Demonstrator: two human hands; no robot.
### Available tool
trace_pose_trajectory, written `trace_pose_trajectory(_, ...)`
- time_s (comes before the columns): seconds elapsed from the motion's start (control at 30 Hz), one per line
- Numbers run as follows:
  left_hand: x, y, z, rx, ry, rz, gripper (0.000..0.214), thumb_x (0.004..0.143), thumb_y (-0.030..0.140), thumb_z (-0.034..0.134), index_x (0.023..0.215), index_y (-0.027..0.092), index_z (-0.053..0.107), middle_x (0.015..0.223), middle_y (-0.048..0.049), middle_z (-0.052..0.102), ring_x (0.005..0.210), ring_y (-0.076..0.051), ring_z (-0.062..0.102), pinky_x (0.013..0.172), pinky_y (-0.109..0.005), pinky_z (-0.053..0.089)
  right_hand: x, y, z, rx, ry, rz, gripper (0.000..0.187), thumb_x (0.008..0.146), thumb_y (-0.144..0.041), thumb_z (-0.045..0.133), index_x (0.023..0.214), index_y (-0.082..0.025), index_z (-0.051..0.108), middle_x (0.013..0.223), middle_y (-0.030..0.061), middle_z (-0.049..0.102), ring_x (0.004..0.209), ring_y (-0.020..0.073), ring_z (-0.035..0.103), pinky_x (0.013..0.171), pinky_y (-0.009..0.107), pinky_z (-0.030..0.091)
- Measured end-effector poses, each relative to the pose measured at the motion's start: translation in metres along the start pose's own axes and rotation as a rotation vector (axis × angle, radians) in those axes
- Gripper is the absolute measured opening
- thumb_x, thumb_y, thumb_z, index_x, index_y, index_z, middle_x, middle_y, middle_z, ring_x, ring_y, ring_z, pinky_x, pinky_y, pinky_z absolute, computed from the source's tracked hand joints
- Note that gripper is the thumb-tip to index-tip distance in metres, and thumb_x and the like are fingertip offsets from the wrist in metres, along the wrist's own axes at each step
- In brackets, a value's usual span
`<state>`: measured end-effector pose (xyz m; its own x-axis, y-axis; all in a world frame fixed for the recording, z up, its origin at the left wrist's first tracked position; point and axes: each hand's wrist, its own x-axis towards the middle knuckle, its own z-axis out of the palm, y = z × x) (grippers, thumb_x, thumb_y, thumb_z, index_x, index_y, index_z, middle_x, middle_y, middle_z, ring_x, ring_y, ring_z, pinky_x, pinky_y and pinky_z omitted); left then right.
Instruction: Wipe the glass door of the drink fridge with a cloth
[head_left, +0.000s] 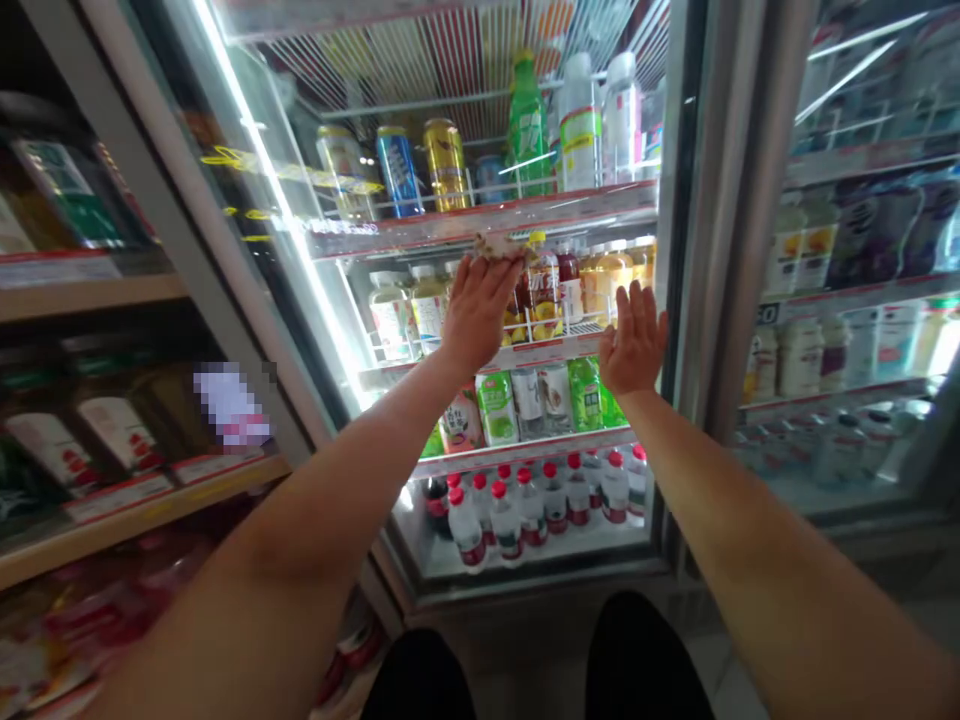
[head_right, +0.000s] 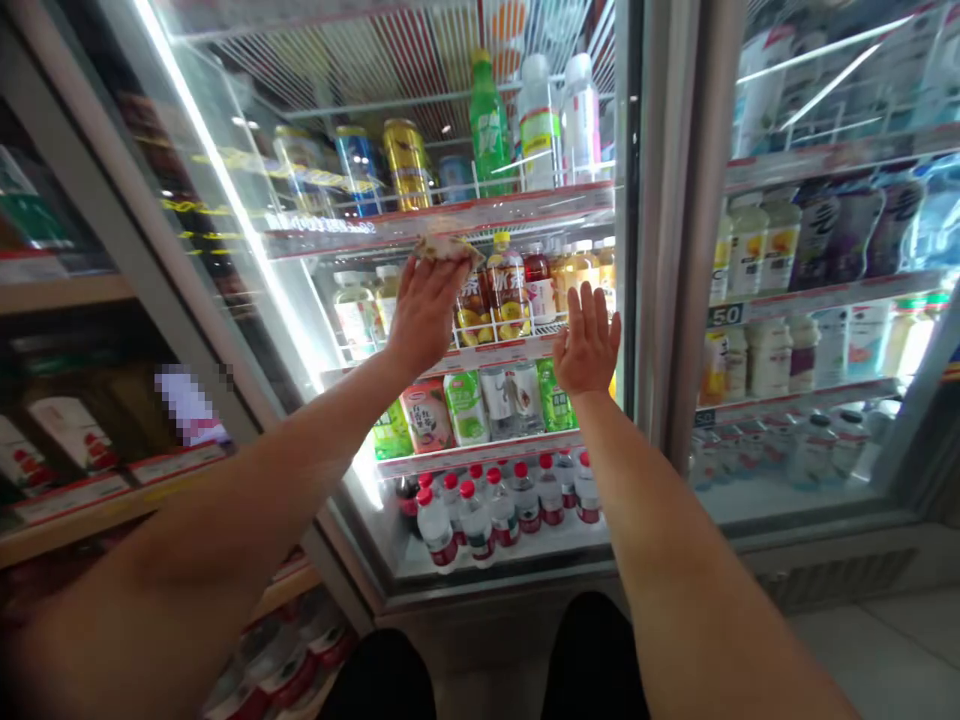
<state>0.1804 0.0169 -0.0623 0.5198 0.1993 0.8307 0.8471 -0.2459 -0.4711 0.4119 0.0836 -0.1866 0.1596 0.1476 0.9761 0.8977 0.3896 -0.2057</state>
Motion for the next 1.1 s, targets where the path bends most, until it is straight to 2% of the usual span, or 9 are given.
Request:
trace_pose_trajectory(0.17,0.009,0.016,0.006,-0.017,-0.023,0.009,0.059,0.097,0.007,0.039,0.153,0.023,0.047,0.150,-0.0054,0.052,0.144,-0.031,0.041,0.127,-0.054,0.023,-0.001,0.002,0.002,-0.023,0.044,-0.039,0.059,0.098,-0.030,0.034,0.156,-0.016,0.038,0.162,0.0093,0.038,0.153,0.0220,0.029,0.124,0.050,0.024)
trace_pose_trajectory(0.37,0.019,0.034,0.011,-0.029,-0.077,0.008,0.057,0.097,0.005,0.039,0.152,0.019,0.047,0.151,-0.0069,0.051,0.145,-0.031,0.040,0.128,-0.052,0.021,0.001,-0.001,-0.002,-0.022,0.012,-0.014,0.058,0.099,-0.029,0.032,0.155,-0.016,0.039,0.162,0.0096,0.039,0.153,0.0224,0.029,0.124,0.050,0.024)
trace_pose_trajectory(0.57,0.022,0.043,0.019,-0.023,-0.053,0.037,0.057,0.098,0.006,0.041,0.153,0.019,0.046,0.152,-0.0071,0.051,0.145,-0.030,0.039,0.127,-0.051,0.022,0.002,-0.003,-0.004,-0.012,-0.009,-0.004,0.058,0.099,-0.030,0.031,0.156,-0.017,0.038,0.162,0.0095,0.038,0.154,0.0224,0.027,0.125,0.051,0.023)
trace_pose_trajectory(0.83,0.016,0.063,0.027,-0.037,-0.124,0.169,0.050,0.102,0.011,0.043,0.152,0.017,0.048,0.150,-0.0078,0.053,0.145,-0.030,0.039,0.126,-0.051,0.025,0.001,-0.001,-0.003,0.005,-0.016,-0.009,0.059,0.100,-0.030,0.031,0.157,-0.018,0.035,0.162,0.0097,0.037,0.155,0.0222,0.026,0.125,0.051,0.021)
trace_pose_trajectory(1.1,0.027,0.065,0.025,-0.073,-0.192,0.329,0.052,0.101,0.008,0.044,0.152,0.017,0.046,0.150,-0.0085,0.052,0.147,-0.029,0.036,0.126,-0.052,0.024,0.000,0.000,0.000,-0.009,0.012,-0.020,0.058,0.100,-0.030,0.031,0.156,-0.018,0.036,0.161,0.0094,0.039,0.154,0.0216,0.028,0.125,0.050,0.022)
